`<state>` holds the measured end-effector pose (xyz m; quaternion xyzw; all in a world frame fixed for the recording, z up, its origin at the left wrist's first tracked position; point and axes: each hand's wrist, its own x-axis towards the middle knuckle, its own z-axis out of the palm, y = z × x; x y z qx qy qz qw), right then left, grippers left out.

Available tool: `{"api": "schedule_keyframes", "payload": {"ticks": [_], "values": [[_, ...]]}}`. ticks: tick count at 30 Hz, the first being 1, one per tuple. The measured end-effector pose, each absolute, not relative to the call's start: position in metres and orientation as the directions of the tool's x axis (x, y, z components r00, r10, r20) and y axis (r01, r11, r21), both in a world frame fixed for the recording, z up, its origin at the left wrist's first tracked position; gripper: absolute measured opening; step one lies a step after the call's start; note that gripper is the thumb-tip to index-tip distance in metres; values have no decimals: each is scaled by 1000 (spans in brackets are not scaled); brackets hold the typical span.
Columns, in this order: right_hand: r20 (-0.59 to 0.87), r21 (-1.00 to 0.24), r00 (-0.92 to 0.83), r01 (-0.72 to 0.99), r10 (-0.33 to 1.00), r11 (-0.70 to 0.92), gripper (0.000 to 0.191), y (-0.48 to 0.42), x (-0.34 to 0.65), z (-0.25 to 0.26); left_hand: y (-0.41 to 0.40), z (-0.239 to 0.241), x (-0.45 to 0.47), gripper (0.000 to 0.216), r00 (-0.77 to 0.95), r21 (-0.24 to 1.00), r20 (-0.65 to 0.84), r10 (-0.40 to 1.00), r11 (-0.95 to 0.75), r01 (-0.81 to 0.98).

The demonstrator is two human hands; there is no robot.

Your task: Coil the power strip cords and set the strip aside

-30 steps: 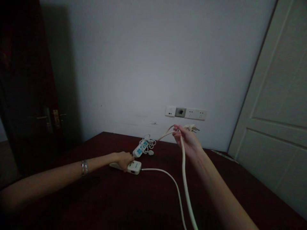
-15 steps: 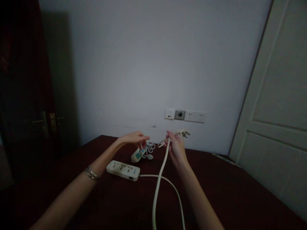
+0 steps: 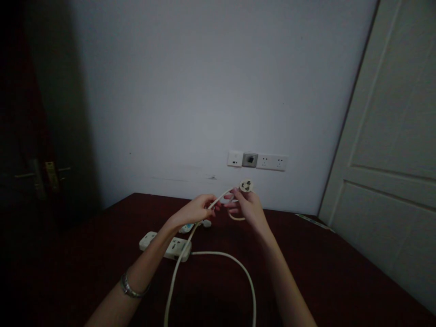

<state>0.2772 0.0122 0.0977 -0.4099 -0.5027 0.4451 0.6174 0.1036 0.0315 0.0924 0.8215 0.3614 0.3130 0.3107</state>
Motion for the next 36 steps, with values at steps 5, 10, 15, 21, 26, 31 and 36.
{"api": "schedule_keyframes", "payload": {"ticks": [5,10,15,21,26,31,36], "values": [[425,-904,86,90,901,418,44,12,299,97,45,86,100,34,365,750,385,847,-518,411],[518,-851,217,226,827,474,40,10,296,98,51,81,98,32,542,911,254,801,-386,144],[613,-780,350,126,708,613,34,10,287,97,59,76,89,24,691,936,200,695,-345,76],[573,-728,502,-50,648,683,33,19,282,89,63,72,82,28,885,942,68,460,-321,95],[573,-738,473,-55,669,672,33,19,274,86,48,80,89,40,863,964,186,471,-259,-66],[570,-776,418,-8,708,630,35,13,268,86,37,86,98,31,754,939,234,614,-345,-11],[551,-816,347,32,759,578,38,12,268,87,40,82,107,40,652,899,236,720,-416,135]]}}
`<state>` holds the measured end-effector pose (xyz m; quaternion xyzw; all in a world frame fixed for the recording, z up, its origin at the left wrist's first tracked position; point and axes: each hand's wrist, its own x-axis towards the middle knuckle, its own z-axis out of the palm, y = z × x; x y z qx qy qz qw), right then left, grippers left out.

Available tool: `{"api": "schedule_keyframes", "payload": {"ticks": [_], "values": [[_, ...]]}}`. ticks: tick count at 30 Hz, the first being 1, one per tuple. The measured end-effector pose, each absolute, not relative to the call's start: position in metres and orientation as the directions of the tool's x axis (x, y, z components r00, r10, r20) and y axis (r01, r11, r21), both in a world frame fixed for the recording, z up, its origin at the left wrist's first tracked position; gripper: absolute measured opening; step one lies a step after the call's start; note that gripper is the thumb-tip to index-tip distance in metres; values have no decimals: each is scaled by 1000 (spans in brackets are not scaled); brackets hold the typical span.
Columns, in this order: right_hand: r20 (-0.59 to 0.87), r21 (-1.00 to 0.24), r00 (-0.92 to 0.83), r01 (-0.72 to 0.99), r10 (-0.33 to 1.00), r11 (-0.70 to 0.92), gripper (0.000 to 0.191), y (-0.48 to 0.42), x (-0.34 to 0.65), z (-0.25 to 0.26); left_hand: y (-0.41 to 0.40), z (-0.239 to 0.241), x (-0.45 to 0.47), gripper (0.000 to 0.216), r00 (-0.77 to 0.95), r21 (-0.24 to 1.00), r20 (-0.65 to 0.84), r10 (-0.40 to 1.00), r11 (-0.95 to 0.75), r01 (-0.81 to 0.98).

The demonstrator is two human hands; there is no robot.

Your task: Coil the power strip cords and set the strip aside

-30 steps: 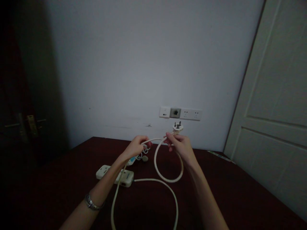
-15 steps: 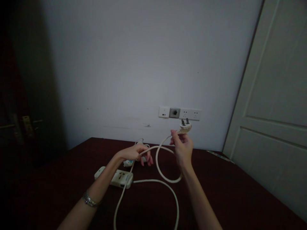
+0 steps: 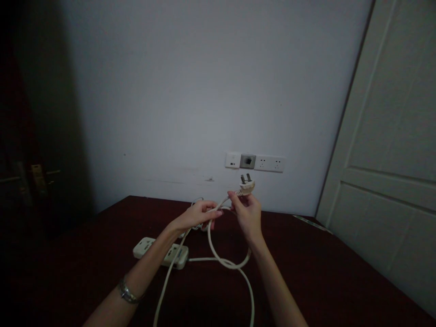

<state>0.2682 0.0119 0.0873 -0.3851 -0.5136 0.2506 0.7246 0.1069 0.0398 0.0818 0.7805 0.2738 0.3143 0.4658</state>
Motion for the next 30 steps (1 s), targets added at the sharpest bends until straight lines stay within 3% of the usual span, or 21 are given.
{"api": "schedule_keyframes", "payload": {"ticks": [4,9,14,21,26,30], "values": [[526,-844,297,70,797,531,39,17,271,86,39,82,109,38,673,897,234,702,-424,130],[483,-848,313,-63,817,526,37,25,276,80,36,86,104,31,742,961,181,646,-275,5],[503,-827,309,-99,807,553,36,22,277,83,38,85,102,31,760,969,155,631,-245,6],[487,-791,404,-173,775,587,33,15,272,87,46,79,92,28,889,994,113,444,-46,-103],[456,-751,485,-240,746,615,33,17,275,87,55,74,94,23,838,968,145,526,99,-230],[333,-784,476,-339,814,520,34,24,278,80,58,75,97,18,774,919,183,606,174,-353]]}}
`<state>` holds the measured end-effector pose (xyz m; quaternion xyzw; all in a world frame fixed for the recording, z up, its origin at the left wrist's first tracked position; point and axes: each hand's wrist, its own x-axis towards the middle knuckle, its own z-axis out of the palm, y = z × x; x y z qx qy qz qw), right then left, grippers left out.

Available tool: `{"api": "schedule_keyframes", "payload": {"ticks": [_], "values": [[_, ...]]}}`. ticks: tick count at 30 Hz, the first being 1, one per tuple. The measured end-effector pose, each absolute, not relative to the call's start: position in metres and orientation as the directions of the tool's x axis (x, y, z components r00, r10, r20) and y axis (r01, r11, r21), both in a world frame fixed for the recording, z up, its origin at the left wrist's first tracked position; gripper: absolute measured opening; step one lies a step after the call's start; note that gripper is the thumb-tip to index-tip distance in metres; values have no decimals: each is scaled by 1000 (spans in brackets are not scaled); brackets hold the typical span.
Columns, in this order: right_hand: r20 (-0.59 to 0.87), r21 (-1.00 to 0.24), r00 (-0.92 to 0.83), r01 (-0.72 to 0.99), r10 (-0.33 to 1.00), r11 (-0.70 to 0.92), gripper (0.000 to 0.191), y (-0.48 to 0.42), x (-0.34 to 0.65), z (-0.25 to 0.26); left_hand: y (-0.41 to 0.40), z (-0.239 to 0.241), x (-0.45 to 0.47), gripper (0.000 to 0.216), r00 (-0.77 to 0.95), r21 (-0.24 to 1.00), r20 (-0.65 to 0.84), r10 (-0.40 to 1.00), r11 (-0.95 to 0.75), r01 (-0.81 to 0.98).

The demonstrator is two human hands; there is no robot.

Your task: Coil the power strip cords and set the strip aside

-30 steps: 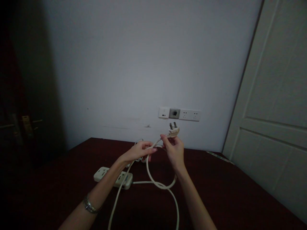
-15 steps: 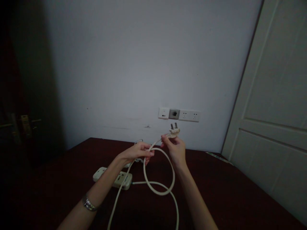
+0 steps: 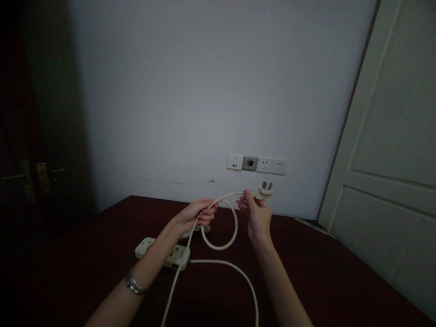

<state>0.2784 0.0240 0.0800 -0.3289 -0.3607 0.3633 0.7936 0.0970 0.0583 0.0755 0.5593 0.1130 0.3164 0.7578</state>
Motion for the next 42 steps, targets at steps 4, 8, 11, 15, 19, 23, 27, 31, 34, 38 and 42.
{"api": "schedule_keyframes", "payload": {"ticks": [4,8,11,15,19,23,27,31,34,38,42], "values": [[165,-846,282,-453,945,282,31,33,273,68,59,81,93,21,712,915,217,668,115,-386],[39,-905,-17,-425,999,28,40,32,263,65,62,85,84,22,660,924,213,720,71,-375],[-8,-979,-286,-193,958,-66,50,21,265,70,65,88,76,20,642,927,216,735,51,-370],[4,-929,-322,349,947,123,44,-4,283,85,65,91,66,19,659,951,175,732,48,-306],[310,-757,-164,553,936,348,41,-25,291,103,60,91,66,19,746,988,75,661,55,-148],[555,-622,-191,552,810,556,29,-21,282,104,52,90,75,23,789,997,4,615,57,-49],[552,-548,-321,557,770,625,29,-9,279,97,49,91,78,23,792,996,18,610,58,-67],[552,-476,-396,573,734,667,24,-6,280,97,50,90,77,26,793,996,69,605,6,-90],[593,-445,-403,557,697,701,30,-4,278,96,51,89,77,28,755,991,134,642,-97,-94],[700,-450,-282,539,656,712,32,1,277,92,49,92,77,30,685,974,228,692,-160,-162],[734,-500,-129,561,666,660,35,5,273,88,47,93,81,32,611,961,270,745,-168,-220]]}}
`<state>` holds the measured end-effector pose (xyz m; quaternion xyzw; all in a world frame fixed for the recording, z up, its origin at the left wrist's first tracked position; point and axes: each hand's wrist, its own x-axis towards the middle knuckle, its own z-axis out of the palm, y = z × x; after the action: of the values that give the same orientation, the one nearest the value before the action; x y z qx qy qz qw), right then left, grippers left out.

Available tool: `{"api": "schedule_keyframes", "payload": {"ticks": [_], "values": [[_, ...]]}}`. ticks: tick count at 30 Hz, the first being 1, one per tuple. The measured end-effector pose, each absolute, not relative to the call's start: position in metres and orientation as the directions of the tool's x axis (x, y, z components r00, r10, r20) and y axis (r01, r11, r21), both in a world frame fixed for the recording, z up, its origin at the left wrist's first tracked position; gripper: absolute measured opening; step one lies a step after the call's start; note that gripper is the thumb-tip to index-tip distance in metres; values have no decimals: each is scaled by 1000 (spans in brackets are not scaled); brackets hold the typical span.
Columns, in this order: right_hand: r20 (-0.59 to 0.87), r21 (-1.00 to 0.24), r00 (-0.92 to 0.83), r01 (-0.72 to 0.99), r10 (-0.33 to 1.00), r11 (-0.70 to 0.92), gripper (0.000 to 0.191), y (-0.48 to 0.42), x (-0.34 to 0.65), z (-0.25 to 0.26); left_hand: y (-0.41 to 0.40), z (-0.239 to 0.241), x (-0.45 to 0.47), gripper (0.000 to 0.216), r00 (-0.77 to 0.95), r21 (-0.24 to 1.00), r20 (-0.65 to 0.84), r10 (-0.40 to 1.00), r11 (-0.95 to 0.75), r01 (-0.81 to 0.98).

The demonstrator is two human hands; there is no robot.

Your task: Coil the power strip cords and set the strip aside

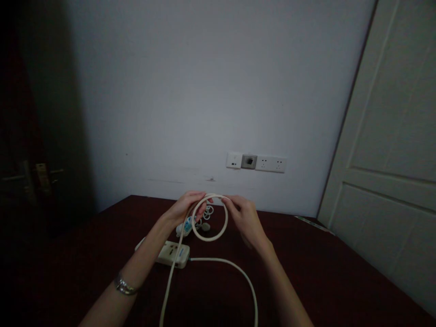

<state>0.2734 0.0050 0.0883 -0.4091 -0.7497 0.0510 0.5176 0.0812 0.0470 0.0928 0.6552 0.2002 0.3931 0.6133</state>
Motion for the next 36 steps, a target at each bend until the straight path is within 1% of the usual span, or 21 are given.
{"api": "schedule_keyframes", "payload": {"ticks": [4,7,10,12,14,16,18,20,23,26,28,30,32,36], "values": [[728,-538,2,621,685,570,40,5,263,84,45,92,88,36,561,949,289,776,-157,-272],[741,-546,69,640,668,540,42,6,257,79,44,92,90,33,548,942,303,780,-156,-298],[726,-567,61,618,685,545,42,7,257,78,44,92,90,30,528,935,319,787,-170,-310],[689,-612,30,559,724,559,42,8,258,78,43,92,89,29,523,938,317,791,-179,-298],[639,-683,0,460,769,567,40,8,259,80,42,93,88,29,538,944,307,785,-180,-276],[561,-784,-36,296,827,545,37,9,257,80,41,93,87,30,563,952,289,774,-172,-253],[452,-885,-108,68,885,460,36,10,255,79,39,94,88,32,585,960,269,765,-160,-232],[361,-930,-205,-159,910,333,36,11,252,77,38,93,88,34,601,965,251,759,-152,-212],[287,-908,-299,-387,910,159,32,12,251,77,40,91,92,35,620,963,261,740,-158,-217],[218,-869,-359,-494,908,14,30,13,252,79,44,86,96,35,595,950,306,743,-203,-236],[200,-848,-382,-529,902,-36,30,13,251,81,48,83,98,38,551,940,340,762,-256,-227],[199,-828,-386,-558,901,-56,31,12,252,83,51,81,98,43,532,933,360,766,-295,-207],[220,-803,-365,-595,905,-45,31,11,257,86,52,79,97,47,549,937,346,761,-302,-173],[318,-727,-253,-684,914,64,27,10,279,94,52,75,95,44,644,969,230,730,-234,-81]]}}
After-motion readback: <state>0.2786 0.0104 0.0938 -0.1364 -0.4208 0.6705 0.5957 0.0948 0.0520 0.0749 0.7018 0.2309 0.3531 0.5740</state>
